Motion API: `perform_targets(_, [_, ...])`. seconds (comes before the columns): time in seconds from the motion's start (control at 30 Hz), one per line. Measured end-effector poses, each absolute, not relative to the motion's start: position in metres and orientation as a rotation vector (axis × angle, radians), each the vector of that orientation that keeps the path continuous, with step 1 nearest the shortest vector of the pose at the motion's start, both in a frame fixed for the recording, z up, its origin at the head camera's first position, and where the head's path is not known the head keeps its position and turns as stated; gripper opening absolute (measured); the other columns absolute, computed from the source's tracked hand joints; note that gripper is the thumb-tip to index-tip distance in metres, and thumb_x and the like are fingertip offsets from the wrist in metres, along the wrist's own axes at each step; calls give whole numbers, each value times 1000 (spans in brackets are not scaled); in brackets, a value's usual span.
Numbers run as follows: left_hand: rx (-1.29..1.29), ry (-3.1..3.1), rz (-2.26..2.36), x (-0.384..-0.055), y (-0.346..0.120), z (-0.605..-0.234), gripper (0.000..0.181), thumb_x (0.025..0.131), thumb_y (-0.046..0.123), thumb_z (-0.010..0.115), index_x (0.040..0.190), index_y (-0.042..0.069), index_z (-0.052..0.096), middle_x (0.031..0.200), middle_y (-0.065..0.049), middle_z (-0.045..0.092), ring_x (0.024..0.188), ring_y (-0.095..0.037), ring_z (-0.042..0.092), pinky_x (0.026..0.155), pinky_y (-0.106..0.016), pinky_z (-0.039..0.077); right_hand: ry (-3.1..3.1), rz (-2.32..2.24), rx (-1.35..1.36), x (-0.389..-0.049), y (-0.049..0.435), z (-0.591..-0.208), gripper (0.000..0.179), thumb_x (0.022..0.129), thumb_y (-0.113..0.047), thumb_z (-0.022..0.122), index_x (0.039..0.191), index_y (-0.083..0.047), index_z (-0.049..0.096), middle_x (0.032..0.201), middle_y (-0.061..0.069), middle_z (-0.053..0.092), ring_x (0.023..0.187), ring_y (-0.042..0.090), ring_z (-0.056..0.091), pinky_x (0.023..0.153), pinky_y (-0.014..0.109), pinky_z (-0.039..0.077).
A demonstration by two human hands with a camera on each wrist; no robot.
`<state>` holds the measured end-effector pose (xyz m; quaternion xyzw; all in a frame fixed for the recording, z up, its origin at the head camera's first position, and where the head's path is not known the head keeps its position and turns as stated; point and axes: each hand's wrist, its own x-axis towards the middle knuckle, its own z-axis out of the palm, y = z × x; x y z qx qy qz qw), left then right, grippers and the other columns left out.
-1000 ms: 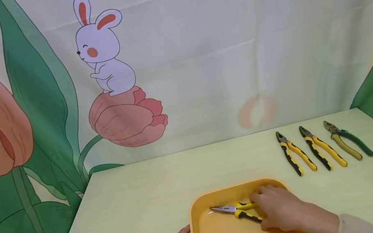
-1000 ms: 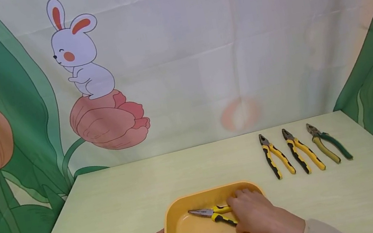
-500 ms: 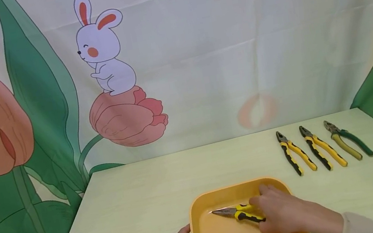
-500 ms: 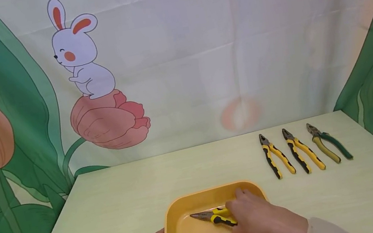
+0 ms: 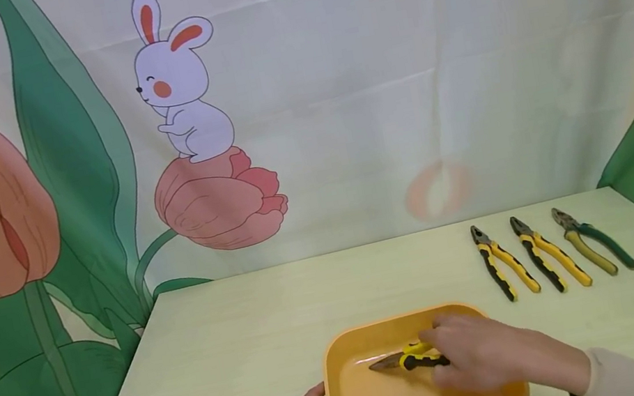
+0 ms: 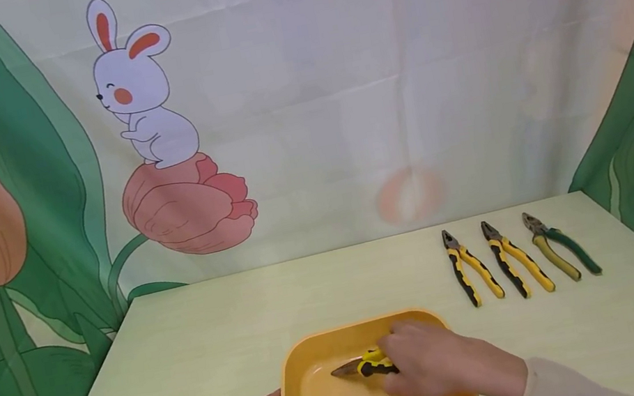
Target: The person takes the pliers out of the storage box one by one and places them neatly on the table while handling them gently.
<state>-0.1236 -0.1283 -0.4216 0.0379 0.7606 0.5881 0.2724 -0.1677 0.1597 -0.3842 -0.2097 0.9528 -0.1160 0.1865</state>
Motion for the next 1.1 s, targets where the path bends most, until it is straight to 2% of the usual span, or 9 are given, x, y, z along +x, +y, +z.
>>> perform_targets(0.1, [110,2045,1588,-123,-129,-422,64,97,6,59,149,-10,24,103,-16,52,72,-16,66,69,-33,60,2727,-233,-671,-167,158,-383,49,88,-33,60,133,-13,59,103,2,58,82,14,48,71,33,42])
perform_targets(0.33, [102,2047,1583,-124,-129,-422,64,97,7,59,149,-10,25,102,-15,52,72,-16,66,70,-33,60,2800,-146,-795,-170,157,-384,36,92,-40,56,118,-17,63,87,-4,52,71,13,45,62,30,37])
perform_targets(0.43, [98,2039,1586,-124,-129,-422,63,98,7,58,149,-9,24,102,-15,51,73,-17,67,70,-33,60,2827,-178,-794,-172,158,-387,41,96,-50,55,115,-16,65,85,-5,54,71,11,46,63,29,38])
perform_targets(0.53, [106,2029,1592,-124,-130,-423,64,98,7,58,149,-10,24,102,-15,51,73,-17,67,71,-33,60,2843,-184,-794,-175,158,-389,49,94,-57,56,117,-15,67,86,-5,57,72,10,46,65,28,39])
perform_targets(0.73, [117,2025,1596,-124,-130,-423,64,98,7,58,149,-10,24,102,-15,52,73,-17,67,70,-33,60,2870,-123,-829,-177,156,-386,45,91,-53,62,117,-17,68,84,-3,57,70,12,46,61,28,39])
perform_targets(0.93, [107,2033,1595,-124,-130,-424,64,97,6,59,149,-9,25,102,-15,51,72,-17,67,70,-33,60,2890,-75,-815,-177,153,-383,44,87,-50,70,116,-16,70,91,1,61,75,14,47,64,29,43])
perform_targets(1.1, [116,2036,1598,-124,-130,-424,63,97,6,59,149,-9,25,101,-14,52,72,-17,67,69,-32,60,2889,-40,-851,-179,149,-381,41,88,-48,70,111,-15,72,92,1,62,76,13,48,64,30,44])
